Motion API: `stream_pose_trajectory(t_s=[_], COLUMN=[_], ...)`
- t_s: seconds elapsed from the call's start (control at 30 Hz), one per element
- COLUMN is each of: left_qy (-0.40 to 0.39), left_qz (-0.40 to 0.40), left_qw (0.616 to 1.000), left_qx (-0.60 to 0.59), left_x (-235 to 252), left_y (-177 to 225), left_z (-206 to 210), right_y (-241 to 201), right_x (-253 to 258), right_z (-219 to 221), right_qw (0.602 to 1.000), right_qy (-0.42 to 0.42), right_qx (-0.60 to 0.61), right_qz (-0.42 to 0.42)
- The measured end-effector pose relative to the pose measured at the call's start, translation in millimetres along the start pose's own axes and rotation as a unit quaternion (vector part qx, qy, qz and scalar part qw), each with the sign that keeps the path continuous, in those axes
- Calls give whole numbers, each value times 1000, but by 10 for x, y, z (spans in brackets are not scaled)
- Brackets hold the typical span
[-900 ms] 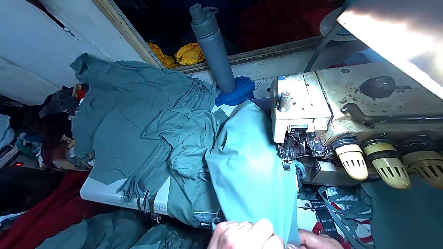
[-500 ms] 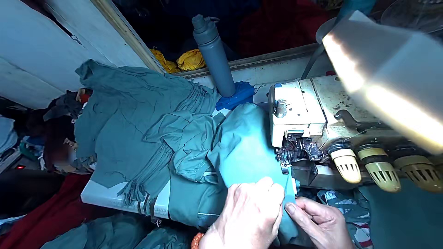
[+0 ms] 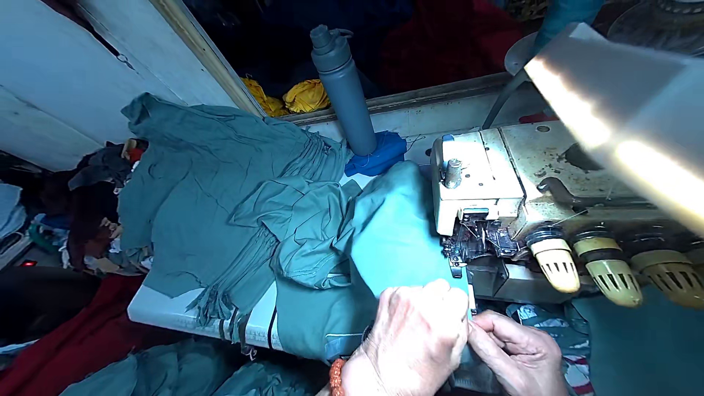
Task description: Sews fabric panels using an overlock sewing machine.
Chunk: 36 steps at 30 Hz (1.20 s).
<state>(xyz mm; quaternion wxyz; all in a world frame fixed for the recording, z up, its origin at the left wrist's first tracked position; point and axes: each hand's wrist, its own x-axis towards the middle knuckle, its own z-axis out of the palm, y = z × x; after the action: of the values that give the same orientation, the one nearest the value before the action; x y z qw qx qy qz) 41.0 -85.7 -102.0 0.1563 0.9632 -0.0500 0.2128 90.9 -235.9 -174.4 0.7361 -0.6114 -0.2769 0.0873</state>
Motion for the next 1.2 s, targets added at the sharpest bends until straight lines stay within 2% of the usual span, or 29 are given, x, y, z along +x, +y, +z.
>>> stream_pose_trajectory(t_s=[0.07,0.13,0.23,0.4,0.53,0.7,0.8,0.9,1.0,1.2], left_qy=[-5,3,11,10,-3,46,42,31,63,68], left_qz=[-46,-56,-39,2,39,102,110,87,47,-120], left_qw=[998,998,998,995,999,992,988,992,995,990], left_qx=[-33,-39,-50,-100,-24,66,97,82,57,-1], left_x=[-62,-165,-320,-427,-370,-170,-27,-20,-9,-86], left_y=[-40,-79,-105,-67,23,-34,-94,-194,-303,-396], left_z=[-25,-57,-89,-161,-163,13,11,14,53,6], right_y=[-37,-100,-138,-120,-123,-80,-56,-70,-35,-217], right_x=[-32,-89,-172,-214,-198,-173,-131,-113,-57,-10], right_z=[-32,-86,-133,-140,-127,9,177,353,435,304], right_qw=[999,995,988,985,983,982,988,992,991,980], right_qy=[-8,-26,-40,-30,-28,-34,-43,-62,-86,-161], right_qx=[17,49,85,117,123,140,117,86,75,22], right_qz=[31,84,120,126,132,120,96,74,70,111])
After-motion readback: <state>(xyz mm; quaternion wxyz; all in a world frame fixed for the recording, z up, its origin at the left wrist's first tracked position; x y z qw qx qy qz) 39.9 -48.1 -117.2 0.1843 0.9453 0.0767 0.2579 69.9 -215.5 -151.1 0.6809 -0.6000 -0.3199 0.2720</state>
